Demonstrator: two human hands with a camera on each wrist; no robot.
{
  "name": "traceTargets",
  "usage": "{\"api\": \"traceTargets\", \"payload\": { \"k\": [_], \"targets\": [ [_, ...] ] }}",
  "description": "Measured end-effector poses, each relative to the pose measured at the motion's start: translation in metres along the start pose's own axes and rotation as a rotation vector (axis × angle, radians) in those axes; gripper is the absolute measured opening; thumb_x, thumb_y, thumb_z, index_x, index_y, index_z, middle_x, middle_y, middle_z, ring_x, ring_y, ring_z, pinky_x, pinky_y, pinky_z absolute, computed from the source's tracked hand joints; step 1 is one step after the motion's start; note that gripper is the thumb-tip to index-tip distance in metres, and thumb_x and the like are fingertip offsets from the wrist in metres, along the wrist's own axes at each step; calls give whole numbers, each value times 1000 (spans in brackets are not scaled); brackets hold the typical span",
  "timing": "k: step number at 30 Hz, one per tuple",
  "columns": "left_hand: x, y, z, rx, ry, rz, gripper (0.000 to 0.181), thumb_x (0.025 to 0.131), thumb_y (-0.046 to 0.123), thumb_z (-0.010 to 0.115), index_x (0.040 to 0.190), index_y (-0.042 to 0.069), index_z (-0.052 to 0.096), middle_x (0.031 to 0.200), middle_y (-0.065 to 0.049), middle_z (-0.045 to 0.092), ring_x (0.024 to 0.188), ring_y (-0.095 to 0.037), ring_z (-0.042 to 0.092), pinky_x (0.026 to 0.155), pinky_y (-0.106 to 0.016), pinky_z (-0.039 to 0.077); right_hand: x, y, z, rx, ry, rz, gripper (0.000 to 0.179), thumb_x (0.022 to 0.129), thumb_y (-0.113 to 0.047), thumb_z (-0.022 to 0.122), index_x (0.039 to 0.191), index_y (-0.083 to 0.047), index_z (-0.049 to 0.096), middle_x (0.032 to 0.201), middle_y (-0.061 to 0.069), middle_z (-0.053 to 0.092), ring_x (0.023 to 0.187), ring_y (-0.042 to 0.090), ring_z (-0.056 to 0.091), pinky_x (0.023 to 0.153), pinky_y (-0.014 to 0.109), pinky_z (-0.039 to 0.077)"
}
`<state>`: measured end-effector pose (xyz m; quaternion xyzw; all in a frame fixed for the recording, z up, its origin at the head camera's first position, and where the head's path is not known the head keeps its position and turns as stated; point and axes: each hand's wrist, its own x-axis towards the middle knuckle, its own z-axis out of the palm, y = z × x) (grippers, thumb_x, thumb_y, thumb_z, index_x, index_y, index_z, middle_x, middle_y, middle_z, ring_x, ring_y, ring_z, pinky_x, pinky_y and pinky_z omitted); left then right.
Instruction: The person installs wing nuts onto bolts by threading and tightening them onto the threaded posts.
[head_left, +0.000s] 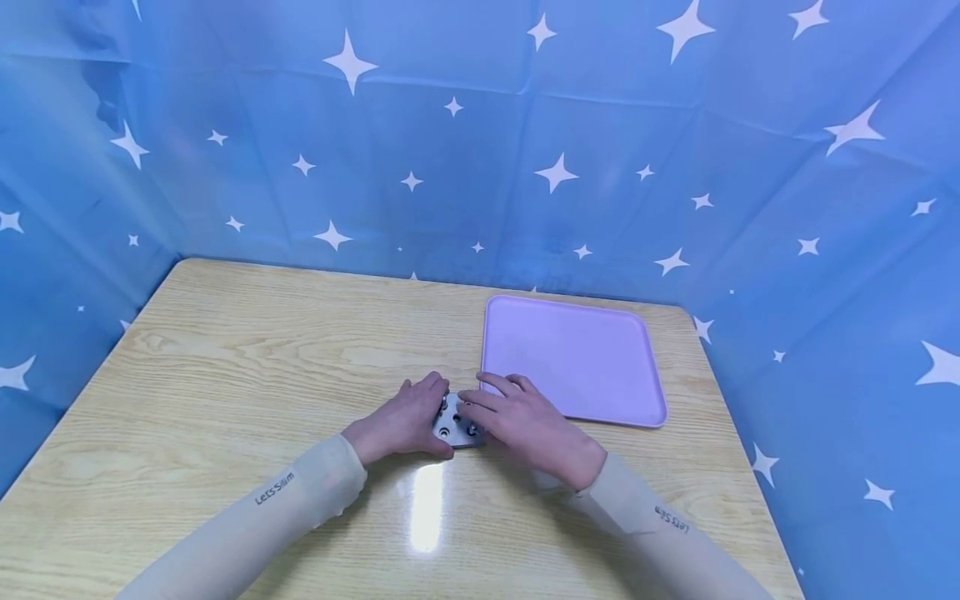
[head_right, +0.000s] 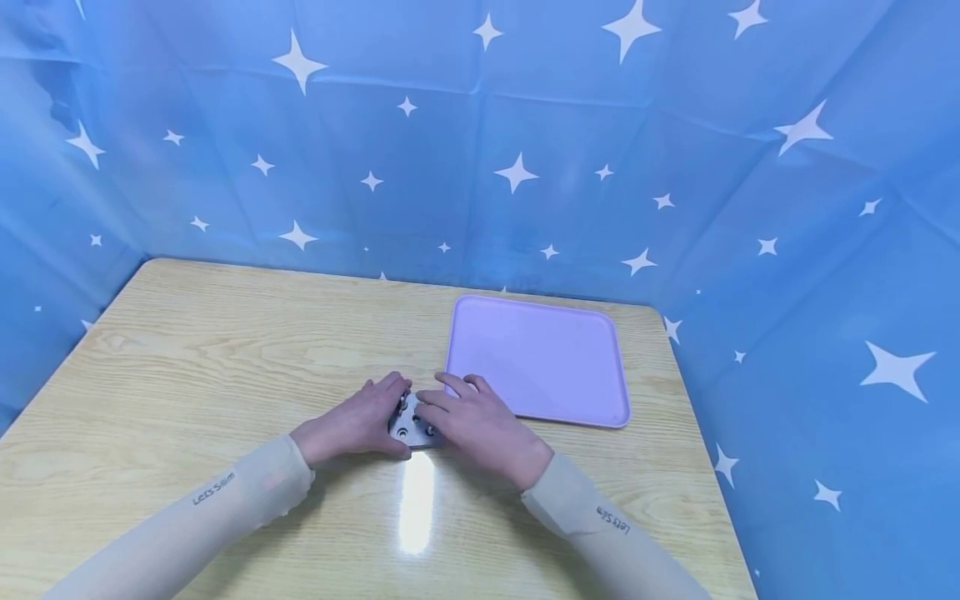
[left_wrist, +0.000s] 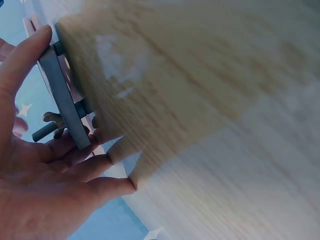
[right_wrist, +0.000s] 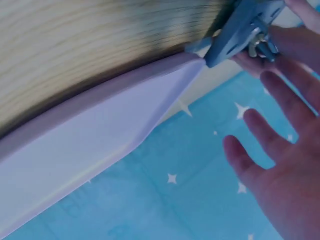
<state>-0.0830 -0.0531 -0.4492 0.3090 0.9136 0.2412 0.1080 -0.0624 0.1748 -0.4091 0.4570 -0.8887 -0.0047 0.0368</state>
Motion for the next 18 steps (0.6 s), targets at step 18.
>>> {"api": "traceTargets", "payload": {
  "k": [18],
  "targets": [
    [1, 0, 1, 11, -20, -24, 84, 68, 38, 96, 125, -6, 53, 110, -9, 55, 94, -20, 52, 97, -60, 48, 10, -7, 15, -48, 107, 12, 7, 93, -24, 78, 95, -18, 74, 97, -5, 71, 96, 17, 62, 79, 33, 51]
  ]
}}
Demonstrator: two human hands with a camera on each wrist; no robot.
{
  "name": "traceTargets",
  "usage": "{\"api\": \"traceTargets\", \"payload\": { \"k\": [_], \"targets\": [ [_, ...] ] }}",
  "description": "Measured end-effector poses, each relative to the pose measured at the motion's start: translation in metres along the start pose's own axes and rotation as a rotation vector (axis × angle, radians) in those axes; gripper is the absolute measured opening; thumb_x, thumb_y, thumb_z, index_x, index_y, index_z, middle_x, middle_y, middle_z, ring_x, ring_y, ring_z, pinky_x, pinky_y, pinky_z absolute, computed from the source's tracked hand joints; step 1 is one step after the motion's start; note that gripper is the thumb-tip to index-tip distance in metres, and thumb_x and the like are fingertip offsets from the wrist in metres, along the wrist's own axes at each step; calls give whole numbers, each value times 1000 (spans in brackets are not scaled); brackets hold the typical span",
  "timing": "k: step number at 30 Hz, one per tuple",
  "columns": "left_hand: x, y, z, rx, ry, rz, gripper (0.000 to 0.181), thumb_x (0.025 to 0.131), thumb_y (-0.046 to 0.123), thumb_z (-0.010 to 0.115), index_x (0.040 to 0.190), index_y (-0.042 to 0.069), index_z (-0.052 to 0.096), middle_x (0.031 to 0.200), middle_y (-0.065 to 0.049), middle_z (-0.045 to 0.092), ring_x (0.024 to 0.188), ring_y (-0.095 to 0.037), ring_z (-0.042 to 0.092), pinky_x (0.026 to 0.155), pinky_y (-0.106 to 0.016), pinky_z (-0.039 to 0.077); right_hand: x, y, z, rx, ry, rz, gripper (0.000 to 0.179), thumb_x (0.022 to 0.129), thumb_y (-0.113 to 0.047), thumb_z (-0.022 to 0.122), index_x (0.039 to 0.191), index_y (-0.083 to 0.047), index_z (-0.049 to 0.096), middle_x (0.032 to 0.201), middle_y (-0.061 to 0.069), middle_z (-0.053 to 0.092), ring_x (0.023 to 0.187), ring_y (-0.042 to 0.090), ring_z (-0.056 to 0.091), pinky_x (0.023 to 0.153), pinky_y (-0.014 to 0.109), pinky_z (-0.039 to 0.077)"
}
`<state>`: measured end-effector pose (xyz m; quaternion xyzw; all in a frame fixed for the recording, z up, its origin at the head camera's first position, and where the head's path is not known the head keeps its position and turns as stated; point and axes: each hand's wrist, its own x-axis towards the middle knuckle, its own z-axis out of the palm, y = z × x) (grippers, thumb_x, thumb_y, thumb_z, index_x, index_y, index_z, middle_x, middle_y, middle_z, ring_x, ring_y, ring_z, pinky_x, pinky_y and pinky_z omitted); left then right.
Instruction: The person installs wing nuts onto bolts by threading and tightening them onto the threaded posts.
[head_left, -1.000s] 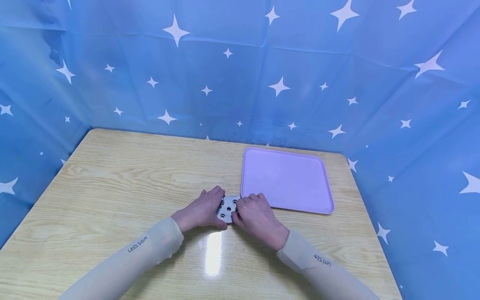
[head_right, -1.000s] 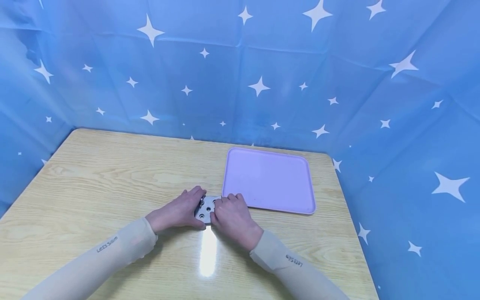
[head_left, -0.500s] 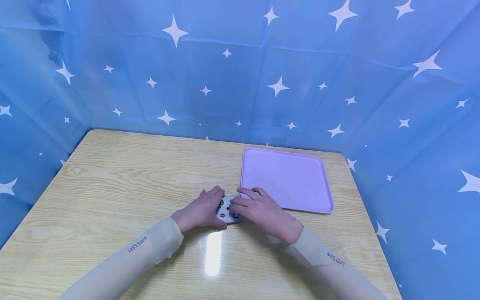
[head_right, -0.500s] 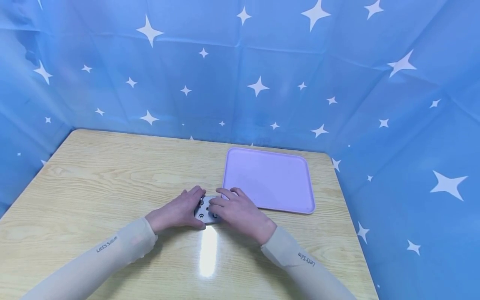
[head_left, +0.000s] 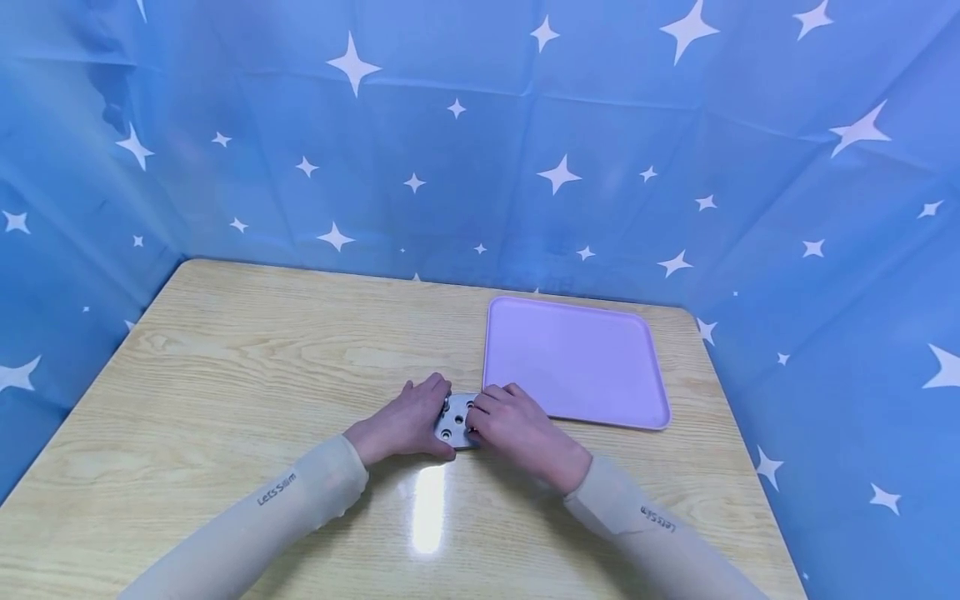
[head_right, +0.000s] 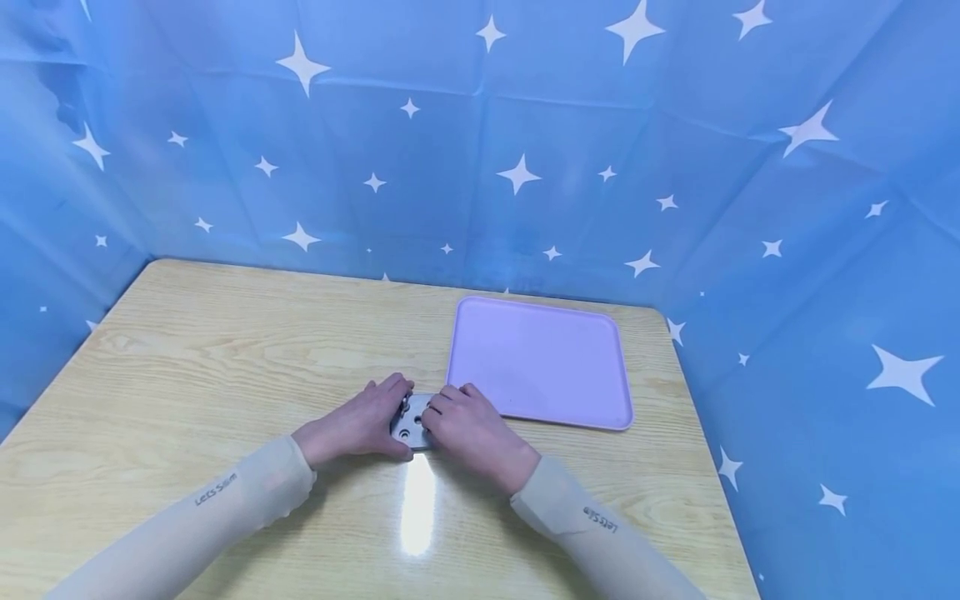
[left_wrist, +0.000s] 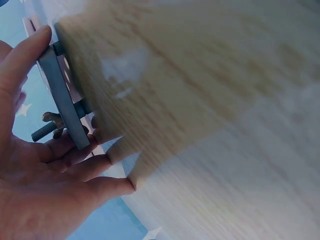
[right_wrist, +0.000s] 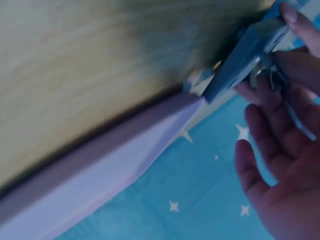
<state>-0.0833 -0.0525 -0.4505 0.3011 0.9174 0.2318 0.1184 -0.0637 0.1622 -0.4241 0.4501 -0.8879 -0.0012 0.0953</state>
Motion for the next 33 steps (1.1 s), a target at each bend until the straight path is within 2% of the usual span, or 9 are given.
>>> {"api": "traceTargets", "payload": {
  "k": [4, 8, 14, 17, 20, 23, 26, 30, 33],
  "targets": [
    [0, 0, 0, 3, 9, 3, 83, 68, 38, 96, 124, -5, 54, 108, -9, 55, 92, -19, 51, 95, -58, 49, 2, -8, 3, 17, 22, 98, 14, 91, -24, 78, 85, -16, 69, 82, -3, 66, 77, 17, 58, 64, 31, 46],
    [-1, 0, 1, -3, 12, 1, 83, 67, 38, 96, 124, -5, 54, 107, -8, 55, 92, -20, 52, 97, -59, 49, 1, -15, 7, 36, 94, 171, 19, 86, -19, 81, 77, -14, 65, 72, -2, 60, 64, 18, 52, 54, 30, 42],
    [-1, 0, 2, -11, 21, 12, 82, 66, 37, 96, 122, -5, 54, 105, -7, 54, 90, -19, 51, 96, -60, 49, -2, -23, 13, 63, 200, 234, 22, 81, -13, 82, 75, -11, 62, 68, -1, 56, 59, 18, 47, 52, 31, 40],
    [-2, 0, 2, -16, 31, 18, 80, 66, 37, 96, 121, -4, 54, 103, -5, 53, 89, -18, 51, 97, -61, 49, -3, -25, 12, 68, 190, 265, 19, 83, -16, 81, 77, -11, 64, 69, -1, 57, 61, 19, 49, 54, 32, 41],
    [-3, 0, 3, -22, 28, 25, 79, 66, 36, 96, 120, -4, 54, 104, -5, 53, 89, -18, 51, 98, -62, 49, -5, -24, 9, 86, 111, 283, 23, 88, -31, 79, 87, -11, 69, 80, 1, 63, 74, 22, 56, 65, 35, 46],
    [-5, -1, 2, -31, 21, 27, 77, 66, 35, 95, 119, -3, 54, 105, -5, 53, 92, -18, 53, 99, -64, 48, -8, -16, 1, 101, 13, 213, 34, 89, -39, 79, 109, -13, 72, 104, 1, 68, 102, 25, 60, 83, 42, 50],
    [-5, -1, 1, -37, 20, 25, 75, 67, 34, 95, 118, -2, 54, 106, -5, 52, 93, -18, 53, 101, -67, 46, -10, -5, -9, 93, -46, 43, 39, 91, -28, 80, 127, -18, 69, 127, -3, 66, 127, 26, 55, 101, 48, 48],
    [-4, -1, 0, -34, 17, 23, 76, 66, 35, 96, 119, -1, 54, 105, -5, 52, 91, -18, 52, 99, -65, 47, -10, 7, -16, 12, -72, -160, 37, 93, -10, 76, 127, -24, 70, 133, -11, 65, 134, 22, 52, 105, 45, 46],
    [-2, 0, 0, -39, 9, 22, 78, 66, 35, 96, 121, -2, 53, 106, -5, 52, 92, -18, 52, 101, -67, 46, -9, 10, -18, -31, -88, -211, 32, 94, -10, 75, 122, -25, 73, 129, -13, 67, 132, 20, 53, 104, 42, 46]
  ]
}}
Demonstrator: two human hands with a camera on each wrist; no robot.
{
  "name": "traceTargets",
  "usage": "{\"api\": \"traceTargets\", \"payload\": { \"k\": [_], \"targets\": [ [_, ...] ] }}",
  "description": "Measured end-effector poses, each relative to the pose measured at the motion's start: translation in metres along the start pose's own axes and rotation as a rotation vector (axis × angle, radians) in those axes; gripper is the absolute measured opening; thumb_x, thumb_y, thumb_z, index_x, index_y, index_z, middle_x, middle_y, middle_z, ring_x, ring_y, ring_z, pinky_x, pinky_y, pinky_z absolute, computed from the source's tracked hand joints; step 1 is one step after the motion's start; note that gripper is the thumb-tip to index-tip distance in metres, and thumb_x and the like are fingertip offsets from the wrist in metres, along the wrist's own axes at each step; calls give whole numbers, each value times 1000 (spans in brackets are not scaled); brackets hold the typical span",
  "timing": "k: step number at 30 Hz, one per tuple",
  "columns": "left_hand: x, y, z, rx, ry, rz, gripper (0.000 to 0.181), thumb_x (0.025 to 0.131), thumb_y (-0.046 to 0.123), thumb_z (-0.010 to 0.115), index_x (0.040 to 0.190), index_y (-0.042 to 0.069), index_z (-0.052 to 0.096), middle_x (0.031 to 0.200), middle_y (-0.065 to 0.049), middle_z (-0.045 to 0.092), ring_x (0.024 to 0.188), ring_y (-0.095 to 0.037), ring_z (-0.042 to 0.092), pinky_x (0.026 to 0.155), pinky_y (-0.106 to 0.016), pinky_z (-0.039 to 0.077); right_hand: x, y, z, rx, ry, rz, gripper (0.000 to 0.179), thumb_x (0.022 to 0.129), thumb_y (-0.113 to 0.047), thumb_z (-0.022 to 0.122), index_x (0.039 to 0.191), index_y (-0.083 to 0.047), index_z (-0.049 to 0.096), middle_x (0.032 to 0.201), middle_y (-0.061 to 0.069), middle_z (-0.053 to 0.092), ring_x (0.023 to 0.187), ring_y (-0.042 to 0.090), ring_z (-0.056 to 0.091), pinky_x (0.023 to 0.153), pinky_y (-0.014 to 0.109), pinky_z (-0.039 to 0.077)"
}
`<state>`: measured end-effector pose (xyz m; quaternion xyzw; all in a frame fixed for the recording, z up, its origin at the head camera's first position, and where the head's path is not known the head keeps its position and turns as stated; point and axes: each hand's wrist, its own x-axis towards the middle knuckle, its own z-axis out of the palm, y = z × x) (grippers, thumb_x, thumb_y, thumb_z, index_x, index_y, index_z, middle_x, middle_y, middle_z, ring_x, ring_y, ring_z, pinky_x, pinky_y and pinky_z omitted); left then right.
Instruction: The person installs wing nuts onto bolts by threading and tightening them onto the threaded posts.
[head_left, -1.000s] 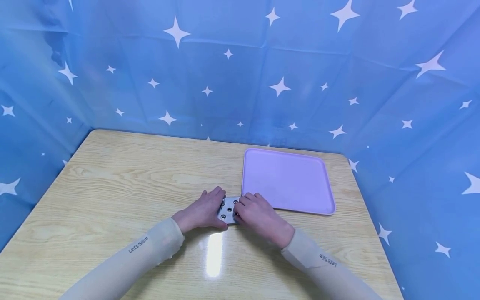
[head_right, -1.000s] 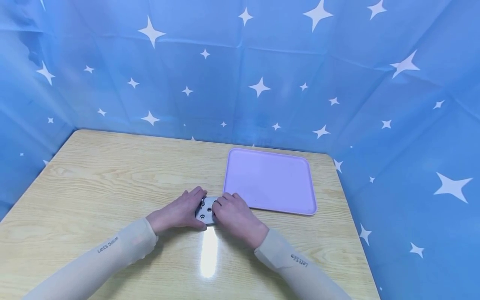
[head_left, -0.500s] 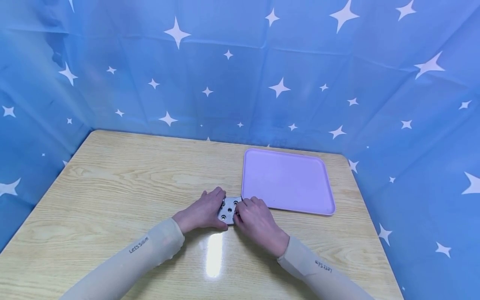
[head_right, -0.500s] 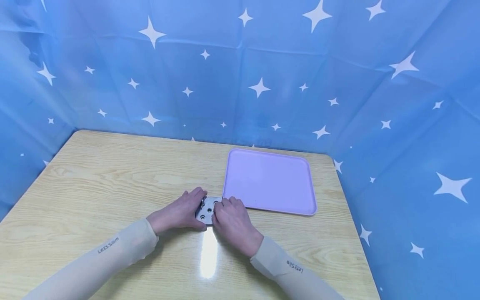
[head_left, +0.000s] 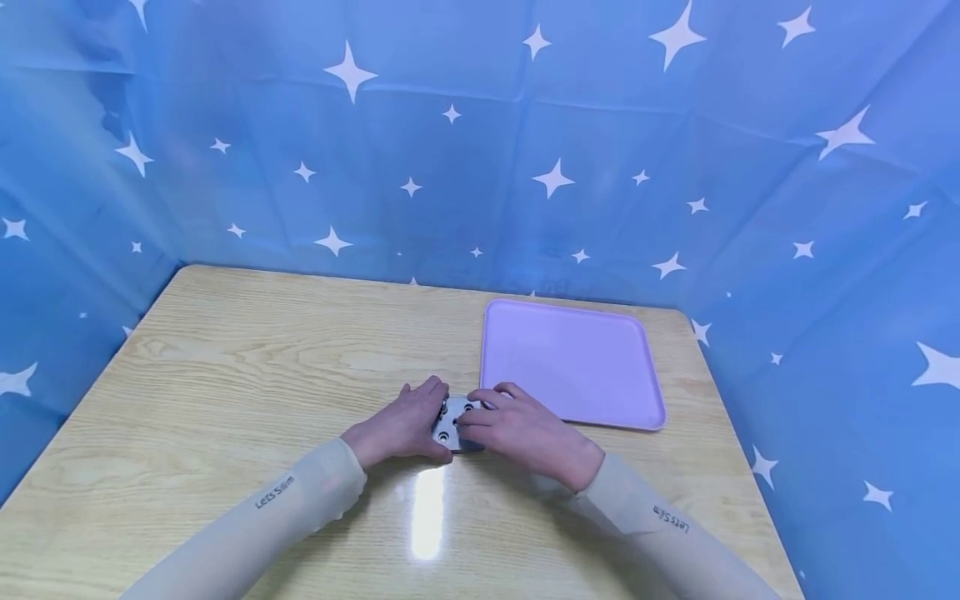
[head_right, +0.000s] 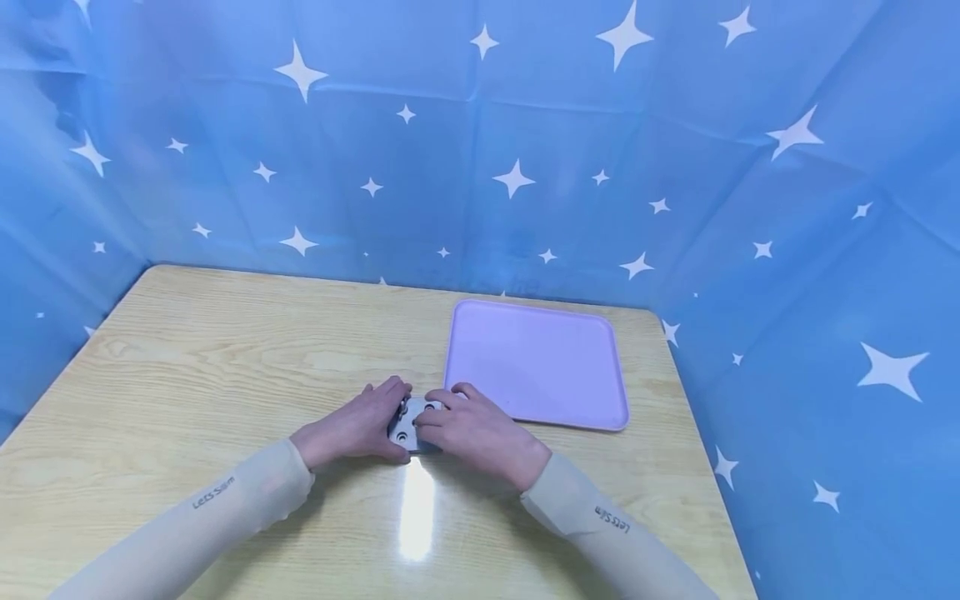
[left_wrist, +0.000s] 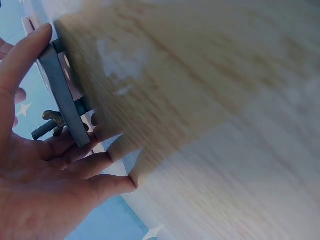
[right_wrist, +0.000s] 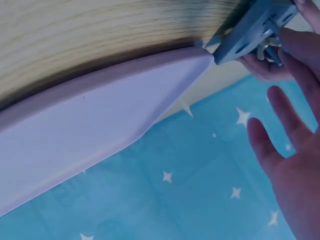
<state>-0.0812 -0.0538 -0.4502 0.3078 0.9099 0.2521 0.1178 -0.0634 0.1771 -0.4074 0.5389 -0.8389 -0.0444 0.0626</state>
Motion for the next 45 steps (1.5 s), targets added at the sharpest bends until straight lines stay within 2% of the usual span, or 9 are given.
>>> {"api": "traceTargets", "payload": {
  "k": [8, 15, 18, 25, 31, 35, 40, 43, 45],
  "targets": [
    [1, 0, 2, -12, 2, -3, 78, 66, 34, 95, 121, -2, 53, 106, -5, 52, 93, -18, 52, 102, -69, 44, 3, 0, 5, -33, 2, 27, 18, 91, -12, 78, 103, -24, 74, 110, -12, 70, 119, 16, 58, 102, 40, 47],
    [2, 0, 2, -9, 5, -2, 80, 66, 34, 96, 122, -3, 53, 108, -6, 52, 95, -19, 52, 101, -68, 45, 6, -2, 13, -10, 35, 117, 8, 95, -23, 75, 101, -19, 73, 103, -6, 71, 106, 16, 62, 94, 36, 51],
    [2, 1, 2, -2, 0, -7, 83, 67, 35, 95, 125, -4, 52, 110, -7, 54, 96, -20, 54, 104, -68, 44, 8, -4, 16, 22, 67, 178, 11, 95, -28, 74, 95, -17, 72, 96, -4, 70, 97, 17, 62, 87, 35, 52],
    [3, 3, 2, 9, -8, -11, 86, 67, 37, 95, 128, -6, 52, 113, -10, 55, 98, -22, 55, 104, -67, 44, 11, -13, 22, 49, 160, 334, 19, 88, -27, 77, 78, -16, 64, 78, -3, 65, 79, 20, 60, 71, 37, 50],
    [2, 3, 1, 3, -10, -23, 86, 67, 36, 95, 128, -6, 52, 111, -9, 54, 96, -20, 53, 105, -66, 44, 12, -26, 28, 86, 198, 497, 21, 86, -27, 75, 74, -16, 63, 70, -3, 62, 73, 22, 60, 66, 38, 48],
    [2, 2, 2, -6, -13, -20, 84, 67, 35, 95, 126, -6, 53, 108, -7, 53, 94, -19, 52, 105, -68, 43, 14, -31, 30, 78, 199, 558, 24, 86, -29, 76, 74, -15, 60, 69, -2, 61, 74, 24, 61, 66, 39, 46],
    [1, 1, 2, -3, -6, -9, 86, 67, 35, 95, 127, -7, 52, 110, -9, 54, 95, -21, 54, 104, -69, 43, 13, -32, 27, 74, 153, 571, 30, 89, -39, 73, 80, -13, 63, 77, 1, 65, 79, 27, 62, 69, 43, 48],
    [1, 1, 1, -1, -2, -9, 85, 67, 35, 96, 127, -7, 53, 111, -9, 54, 97, -21, 55, 104, -70, 43, 10, -26, 17, 100, 86, 516, 37, 91, -48, 73, 99, -12, 70, 98, 4, 71, 96, 28, 65, 79, 48, 51],
    [1, 1, 1, -4, -2, -11, 83, 67, 34, 96, 125, -6, 53, 110, -8, 54, 96, -21, 55, 104, -70, 43, 6, -20, 9, 111, 34, 420, 40, 91, -45, 77, 115, -14, 72, 117, 3, 71, 111, 27, 63, 88, 49, 52]
  ]
}}
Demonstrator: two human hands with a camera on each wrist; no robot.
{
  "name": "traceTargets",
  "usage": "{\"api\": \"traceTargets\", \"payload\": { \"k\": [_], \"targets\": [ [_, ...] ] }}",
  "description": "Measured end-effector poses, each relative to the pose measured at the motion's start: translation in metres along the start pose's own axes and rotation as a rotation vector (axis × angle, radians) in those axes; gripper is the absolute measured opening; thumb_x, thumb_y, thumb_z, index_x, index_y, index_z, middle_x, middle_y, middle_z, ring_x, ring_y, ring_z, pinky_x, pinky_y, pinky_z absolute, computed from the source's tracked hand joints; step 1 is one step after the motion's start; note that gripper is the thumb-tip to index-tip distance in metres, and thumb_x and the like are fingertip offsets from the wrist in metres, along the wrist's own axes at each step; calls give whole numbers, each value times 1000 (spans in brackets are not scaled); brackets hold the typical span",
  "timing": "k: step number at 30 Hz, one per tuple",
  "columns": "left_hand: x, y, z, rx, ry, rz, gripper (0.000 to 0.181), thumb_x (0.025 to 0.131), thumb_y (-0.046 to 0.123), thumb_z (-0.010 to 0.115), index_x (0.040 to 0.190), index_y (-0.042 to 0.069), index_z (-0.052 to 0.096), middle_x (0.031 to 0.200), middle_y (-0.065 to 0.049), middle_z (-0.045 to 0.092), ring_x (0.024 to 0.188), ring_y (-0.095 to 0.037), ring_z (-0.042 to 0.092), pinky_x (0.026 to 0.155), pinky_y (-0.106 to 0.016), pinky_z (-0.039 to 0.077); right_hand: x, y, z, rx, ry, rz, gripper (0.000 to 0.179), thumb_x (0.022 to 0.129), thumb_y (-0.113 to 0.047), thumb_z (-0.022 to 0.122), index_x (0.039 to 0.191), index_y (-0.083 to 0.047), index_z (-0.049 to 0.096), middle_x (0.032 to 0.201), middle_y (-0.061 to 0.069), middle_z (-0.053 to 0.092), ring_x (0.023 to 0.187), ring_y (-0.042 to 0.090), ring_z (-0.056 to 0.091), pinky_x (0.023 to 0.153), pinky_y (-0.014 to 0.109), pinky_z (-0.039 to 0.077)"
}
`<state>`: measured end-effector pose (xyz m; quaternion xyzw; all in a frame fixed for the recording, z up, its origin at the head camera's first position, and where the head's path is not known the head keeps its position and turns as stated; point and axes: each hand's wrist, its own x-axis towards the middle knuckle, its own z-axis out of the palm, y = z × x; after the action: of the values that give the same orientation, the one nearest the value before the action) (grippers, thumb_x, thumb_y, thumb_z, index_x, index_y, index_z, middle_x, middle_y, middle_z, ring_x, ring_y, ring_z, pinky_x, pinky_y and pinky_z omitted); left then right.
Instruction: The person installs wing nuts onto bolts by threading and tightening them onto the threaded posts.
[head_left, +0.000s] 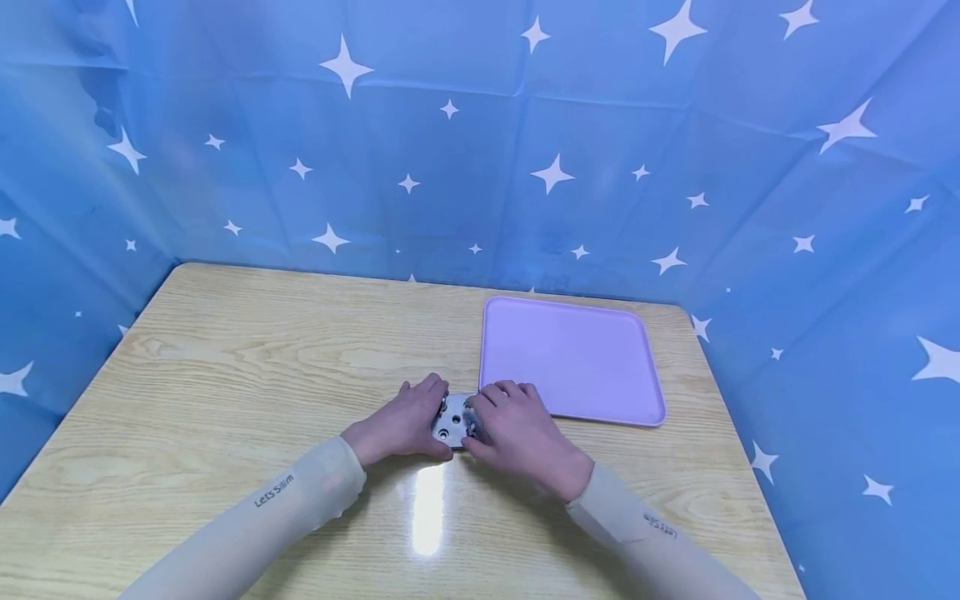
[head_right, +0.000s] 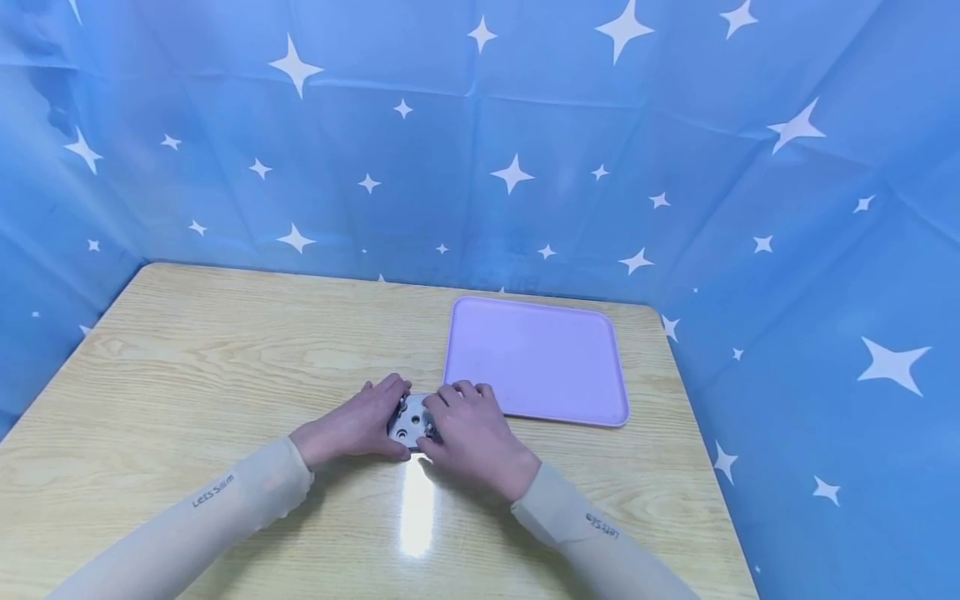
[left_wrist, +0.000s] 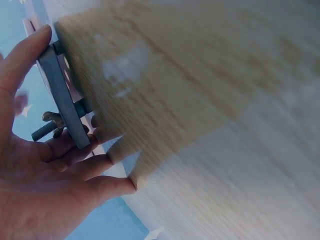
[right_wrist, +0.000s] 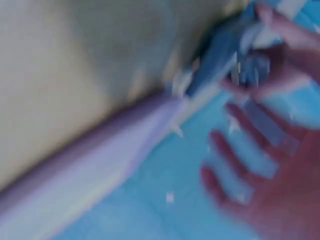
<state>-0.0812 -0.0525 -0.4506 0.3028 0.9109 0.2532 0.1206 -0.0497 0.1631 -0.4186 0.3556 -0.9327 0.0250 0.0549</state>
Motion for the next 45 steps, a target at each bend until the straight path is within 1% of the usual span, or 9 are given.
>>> {"api": "traceTargets", "payload": {
  "k": [2, 5, 7, 10, 20, 25, 32, 39, 45],
  "targets": [
    [0, 0, -1, -1, 2, 0, 80, 67, 34, 96, 123, -5, 53, 109, -8, 54, 96, -21, 54, 103, -70, 43, 1, 6, -7, -11, -44, -124, 37, 91, -35, 80, 124, -20, 71, 129, -2, 67, 123, 24, 59, 95, 47, 52],
    [0, 0, -1, -1, 0, -1, 80, 67, 35, 96, 123, -4, 54, 108, -7, 53, 94, -20, 53, 102, -68, 44, 2, 13, -11, -43, -69, -295, 36, 90, -17, 82, 124, -24, 72, 135, -8, 65, 129, 20, 56, 98, 43, 51],
    [0, -1, 0, 5, -3, -3, 81, 67, 35, 96, 123, -4, 54, 108, -7, 53, 93, -19, 52, 101, -66, 45, 2, 16, -10, -58, -60, -351, 32, 90, -13, 80, 119, -25, 74, 131, -10, 67, 127, 19, 57, 98, 41, 50],
    [1, 0, 0, 10, -8, -10, 83, 67, 36, 96, 125, -5, 53, 109, -8, 54, 92, -19, 52, 99, -63, 46, 3, 17, -6, -61, -43, -372, 27, 90, -11, 79, 113, -24, 75, 123, -11, 70, 124, 18, 59, 97, 40, 50],
    [1, -1, 0, 10, -8, -16, 85, 68, 36, 95, 127, -6, 52, 112, -9, 54, 96, -21, 54, 102, -64, 45, 8, 10, 3, -131, -19, -280, 14, 91, -17, 78, 104, -21, 74, 105, -6, 72, 101, 16, 63, 90, 37, 51],
    [1, -1, 0, 20, -7, -5, 85, 69, 37, 94, 128, -6, 52, 111, -9, 54, 95, -20, 52, 101, -63, 46, 9, 4, 9, -106, 26, -210, 9, 94, -23, 76, 95, -15, 72, 91, -2, 70, 81, 17, 61, 73, 33, 51],
    [0, -1, 0, 16, -3, -4, 84, 69, 37, 94, 127, -6, 52, 110, -8, 54, 93, -19, 51, 100, -63, 46, 9, -6, 14, -32, 71, -55, 19, 91, -22, 77, 79, -13, 65, 70, -2, 61, 58, 17, 52, 51, 30, 39],
    [1, 0, 0, 14, -1, -11, 82, 68, 36, 95, 125, -5, 53, 109, -8, 54, 93, -19, 51, 101, -64, 46, 7, -14, 16, -6, 113, 33, 27, 88, -19, 79, 74, -11, 58, 64, 0, 56, 51, 17, 48, 45, 30, 35],
    [0, 0, -1, 21, 8, 2, 82, 68, 36, 95, 124, -6, 53, 108, -9, 54, 93, -20, 53, 102, -65, 46, 6, -13, 12, 8, 60, 52, 26, 91, -30, 78, 82, -12, 61, 67, -3, 57, 54, 16, 49, 49, 30, 38]
  ]
}}
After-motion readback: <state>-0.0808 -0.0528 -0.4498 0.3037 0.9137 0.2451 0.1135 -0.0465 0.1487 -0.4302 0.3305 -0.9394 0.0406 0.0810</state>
